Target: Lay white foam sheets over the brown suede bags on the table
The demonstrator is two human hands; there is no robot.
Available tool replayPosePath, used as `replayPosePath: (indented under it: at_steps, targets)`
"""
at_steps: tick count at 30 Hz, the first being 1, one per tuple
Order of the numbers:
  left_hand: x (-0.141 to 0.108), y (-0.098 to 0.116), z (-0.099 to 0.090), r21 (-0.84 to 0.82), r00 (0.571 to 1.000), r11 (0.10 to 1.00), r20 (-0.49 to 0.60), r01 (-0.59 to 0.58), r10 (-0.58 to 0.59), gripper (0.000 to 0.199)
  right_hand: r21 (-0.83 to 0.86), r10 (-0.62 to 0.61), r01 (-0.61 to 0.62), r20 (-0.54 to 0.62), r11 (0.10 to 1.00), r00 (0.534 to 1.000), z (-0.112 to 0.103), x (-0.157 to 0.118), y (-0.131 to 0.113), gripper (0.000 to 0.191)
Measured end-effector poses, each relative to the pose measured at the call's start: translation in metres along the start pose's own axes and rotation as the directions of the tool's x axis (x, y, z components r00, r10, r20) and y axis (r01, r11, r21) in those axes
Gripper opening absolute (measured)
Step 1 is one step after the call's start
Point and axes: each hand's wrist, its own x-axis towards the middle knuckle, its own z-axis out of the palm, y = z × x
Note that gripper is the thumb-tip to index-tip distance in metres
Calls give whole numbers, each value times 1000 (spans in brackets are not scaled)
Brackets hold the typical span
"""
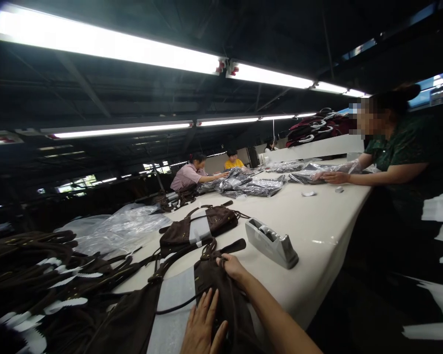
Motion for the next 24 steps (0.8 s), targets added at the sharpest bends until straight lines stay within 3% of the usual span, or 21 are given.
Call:
replayPosePath:
  at_steps: [4,10,17,20,22,24]
  targets:
    - [2,-5,8,4,999,1000,37,7,-7,60,-179,-79,69,-53,981,995,8,-1,5,25]
    - [0,-9,14,-4,999,1000,-35,-22,22,53,-402,-133,66,-140,913,981,8,-9,7,18]
    - [-1,-7,11,-80,996,997,-88,-11,4,49,-367,27,-111,-225,924,974,5,-3,-2,52]
    - [0,-7,7,-130,997,992,-77,4,-14,51,-289,105,-146,-153,946,983,-3,-6,-8,49]
    - [0,-7,4,-171,997,985,-78,14,-27,52,-145,224,-219,15,965,974,-8,-12,-12,50]
    - [0,-8,3,-221,995,975,-89,24,-45,52,68,324,-345,215,936,921,-10,-19,-17,51]
